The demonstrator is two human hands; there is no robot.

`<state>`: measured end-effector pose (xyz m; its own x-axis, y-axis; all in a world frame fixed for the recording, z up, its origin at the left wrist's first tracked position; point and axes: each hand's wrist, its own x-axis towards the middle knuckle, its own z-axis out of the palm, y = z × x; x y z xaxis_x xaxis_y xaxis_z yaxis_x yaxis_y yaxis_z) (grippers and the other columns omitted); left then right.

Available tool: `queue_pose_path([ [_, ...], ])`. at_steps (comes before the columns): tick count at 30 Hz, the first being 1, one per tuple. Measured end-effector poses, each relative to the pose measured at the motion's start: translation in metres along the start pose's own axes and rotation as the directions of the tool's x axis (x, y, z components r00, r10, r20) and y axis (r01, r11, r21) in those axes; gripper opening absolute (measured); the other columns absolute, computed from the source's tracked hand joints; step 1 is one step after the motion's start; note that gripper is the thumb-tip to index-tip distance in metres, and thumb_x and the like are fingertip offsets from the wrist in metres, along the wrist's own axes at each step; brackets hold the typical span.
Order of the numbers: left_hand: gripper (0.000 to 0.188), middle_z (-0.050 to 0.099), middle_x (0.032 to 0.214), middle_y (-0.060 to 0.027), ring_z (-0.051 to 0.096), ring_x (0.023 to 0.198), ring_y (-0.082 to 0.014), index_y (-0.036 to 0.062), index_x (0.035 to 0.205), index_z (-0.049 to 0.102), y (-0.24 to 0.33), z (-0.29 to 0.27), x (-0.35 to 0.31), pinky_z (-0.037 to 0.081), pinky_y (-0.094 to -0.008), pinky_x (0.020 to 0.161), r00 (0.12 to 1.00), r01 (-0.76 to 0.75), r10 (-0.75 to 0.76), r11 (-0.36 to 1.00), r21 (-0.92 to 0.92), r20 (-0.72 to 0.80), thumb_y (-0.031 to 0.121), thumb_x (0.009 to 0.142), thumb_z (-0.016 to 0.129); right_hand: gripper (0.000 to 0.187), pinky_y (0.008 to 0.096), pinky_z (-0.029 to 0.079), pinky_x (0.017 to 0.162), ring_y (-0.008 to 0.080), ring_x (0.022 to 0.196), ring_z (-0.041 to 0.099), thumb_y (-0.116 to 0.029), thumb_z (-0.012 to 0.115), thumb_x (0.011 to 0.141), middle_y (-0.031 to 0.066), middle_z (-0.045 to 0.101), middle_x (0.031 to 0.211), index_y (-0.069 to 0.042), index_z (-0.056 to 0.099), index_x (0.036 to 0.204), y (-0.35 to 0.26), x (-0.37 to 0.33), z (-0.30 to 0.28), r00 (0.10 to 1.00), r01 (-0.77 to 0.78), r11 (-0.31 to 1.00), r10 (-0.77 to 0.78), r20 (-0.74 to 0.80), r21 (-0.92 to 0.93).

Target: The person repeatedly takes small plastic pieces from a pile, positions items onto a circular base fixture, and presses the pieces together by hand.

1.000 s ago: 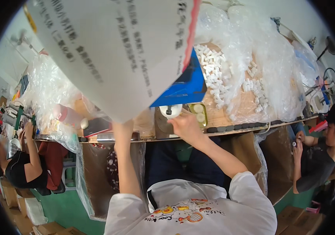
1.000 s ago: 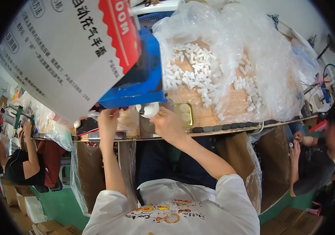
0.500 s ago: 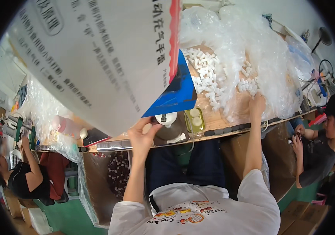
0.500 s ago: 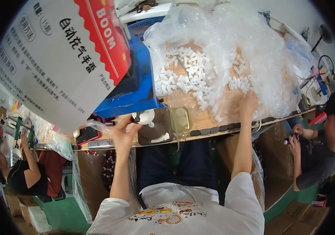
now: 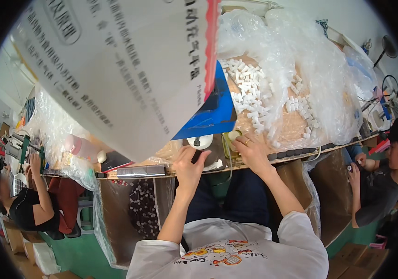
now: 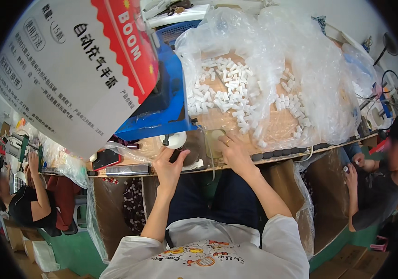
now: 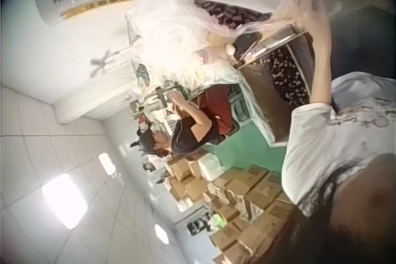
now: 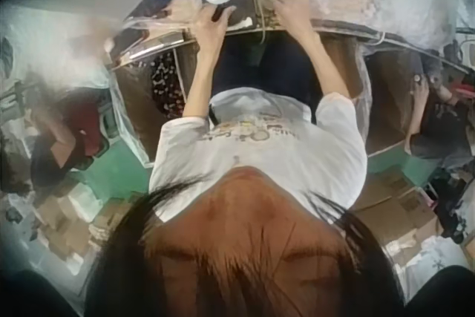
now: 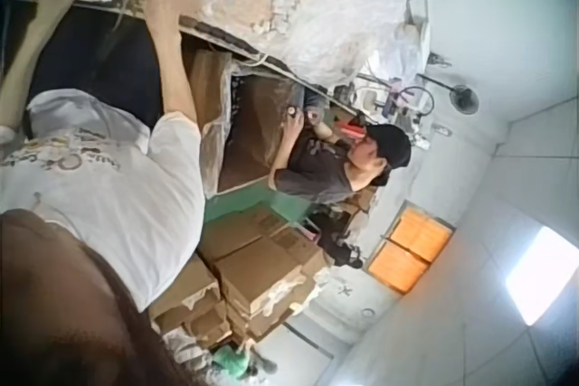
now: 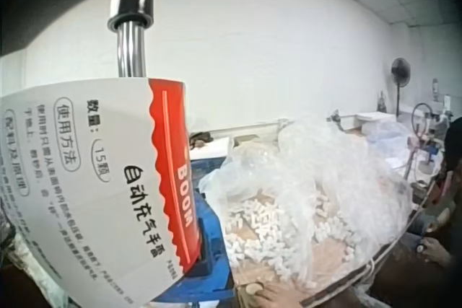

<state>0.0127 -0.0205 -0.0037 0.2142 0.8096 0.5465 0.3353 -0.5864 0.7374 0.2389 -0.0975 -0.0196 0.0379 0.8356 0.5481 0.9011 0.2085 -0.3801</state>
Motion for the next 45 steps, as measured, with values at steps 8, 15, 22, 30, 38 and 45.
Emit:
queue_pose_path([
  [8, 0.024, 0.069, 0.084, -0.0135, 0.065, 0.078, -0.0317, 0.0048, 0.096, 0.078, -0.012, -0.012, 0.016, 0.05, -0.0419, 0.073, 0.972, 0.14, -0.134, 0.99, -0.019, 0.192, 0.015, 0.075, 0.084, 0.021, 0.0383, 0.053, 0.081, 0.0335, 0.089, 0.068, 0.004, 0.069, 0.081, 0.0126, 0.071, 0.092, -0.001, 0.073, 0.102, -0.064, 0.05, 0.014, 0.901, -0.218, 0.513, 0.434, -0.032, 0.83],
  [15, 0.021, 0.063, 0.081, -0.0167, 0.058, 0.081, -0.0368, 0.0017, 0.094, 0.076, -0.008, -0.005, 0.008, 0.046, -0.0459, 0.072, 0.995, -0.007, -0.008, 0.989, 0.148, 0.101, 0.005, 0.074, 0.079, 0.028, 0.0389, 0.054, 0.083, 0.0295, 0.103, 0.065, 0.005, 0.066, 0.081, 0.0108, 0.071, 0.104, -0.004, 0.072, 0.107, -0.071, 0.055, 0.044, 0.918, 0.35, 0.908, -0.284, -0.275, 0.231],
  [22, 0.051, 0.069, 0.11, -0.0197, 0.065, 0.103, -0.0342, 0.0009, 0.128, 0.065, -0.007, -0.019, -0.004, 0.05, -0.0426, 0.091, 0.974, 0.17, -0.148, 0.977, -0.125, 0.169, 0.006, 0.079, 0.08, 0.025, 0.0426, 0.053, 0.084, 0.0335, 0.104, 0.064, 0.0, 0.069, 0.08, 0.0143, 0.071, 0.102, -0.004, 0.072, 0.105, -0.038, 0.044, 0.014, 0.959, 0.06, 0.935, 0.043, -0.279, 0.35],
  [30, 0.03, 0.07, 0.103, -0.0153, 0.068, 0.094, -0.0293, 0.0015, 0.102, 0.076, -0.031, -0.003, 0.0, 0.051, -0.037, 0.081, 0.982, 0.153, -0.141, 0.984, -0.095, 0.127, 0.009, 0.075, 0.084, 0.025, 0.0447, 0.045, 0.084, 0.0329, 0.094, 0.06, 0.001, 0.07, 0.078, 0.0117, 0.069, 0.091, -0.006, 0.065, 0.101, 0.062, 0.042, 0.015, 0.948, -0.306, 0.906, 0.262, -0.181, -0.294],
  [38, 0.04, 0.071, 0.105, -0.0167, 0.067, 0.097, -0.0329, 0.0037, 0.107, 0.075, 0.026, -0.138, 0.018, 0.052, -0.0384, 0.084, 0.865, 0.172, -0.314, 0.919, 0.356, 0.392, 0.011, 0.069, 0.086, 0.024, 0.0395, 0.053, 0.072, 0.0342, 0.086, 0.067, -0.007, 0.07, 0.086, 0.0154, 0.068, 0.091, -0.004, 0.07, 0.109, 0.011, 0.039, -0.008, 0.934, -0.326, 0.898, 0.354, -0.046, 0.294],
  [45, 0.029, 0.071, 0.098, -0.0165, 0.063, 0.103, -0.0344, 0.0045, 0.102, 0.074, -0.111, -0.137, 0.046, 0.05, -0.0439, 0.089, 0.981, 0.056, -0.154, 0.808, 0.586, 0.118, 0.005, 0.073, 0.077, 0.017, 0.0439, 0.052, 0.07, 0.0389, 0.081, 0.066, -0.007, 0.068, 0.086, 0.0184, 0.068, 0.091, -0.004, 0.071, 0.103, -0.067, 0.058, 0.03, 0.988, -0.123, 0.878, 0.065, 0.139, 0.462],
])
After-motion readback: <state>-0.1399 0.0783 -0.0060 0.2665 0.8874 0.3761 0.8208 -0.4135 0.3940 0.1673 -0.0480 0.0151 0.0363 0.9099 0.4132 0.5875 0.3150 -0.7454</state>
